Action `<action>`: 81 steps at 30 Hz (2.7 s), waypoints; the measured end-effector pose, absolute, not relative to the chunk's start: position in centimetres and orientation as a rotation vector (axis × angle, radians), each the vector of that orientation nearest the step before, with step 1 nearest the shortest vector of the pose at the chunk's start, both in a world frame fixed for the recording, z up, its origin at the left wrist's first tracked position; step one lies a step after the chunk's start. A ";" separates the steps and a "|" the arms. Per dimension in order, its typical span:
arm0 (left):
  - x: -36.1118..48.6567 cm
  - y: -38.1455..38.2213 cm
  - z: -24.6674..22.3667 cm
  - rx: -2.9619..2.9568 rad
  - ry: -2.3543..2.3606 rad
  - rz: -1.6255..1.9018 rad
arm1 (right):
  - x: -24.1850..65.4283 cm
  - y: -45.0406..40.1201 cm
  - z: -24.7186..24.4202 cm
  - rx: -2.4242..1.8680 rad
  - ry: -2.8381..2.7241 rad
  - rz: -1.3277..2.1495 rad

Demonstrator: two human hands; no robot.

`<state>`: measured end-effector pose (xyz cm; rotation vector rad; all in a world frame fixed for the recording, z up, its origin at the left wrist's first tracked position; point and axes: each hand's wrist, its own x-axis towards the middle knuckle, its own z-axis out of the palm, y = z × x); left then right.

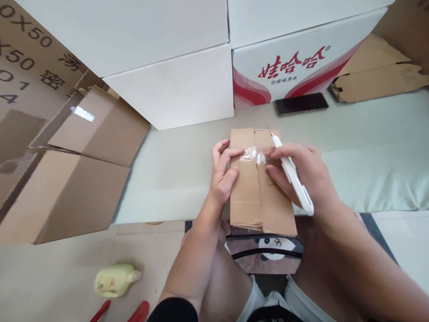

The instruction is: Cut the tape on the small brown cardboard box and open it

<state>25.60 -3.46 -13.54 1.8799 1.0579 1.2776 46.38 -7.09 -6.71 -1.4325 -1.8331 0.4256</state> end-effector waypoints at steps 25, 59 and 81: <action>26.6 -4.5 -11.9 1.955 1.053 1.225 | 45.3 -8.3 -5.6 -1.576 -1.623 0.341; 26.4 -4.3 -12.3 1.867 1.062 1.355 | 51.5 -3.0 -11.9 -1.936 -1.376 0.403; 26.7 -5.4 -8.5 2.074 0.818 1.098 | 46.0 -7.3 -10.5 -0.909 -1.437 0.273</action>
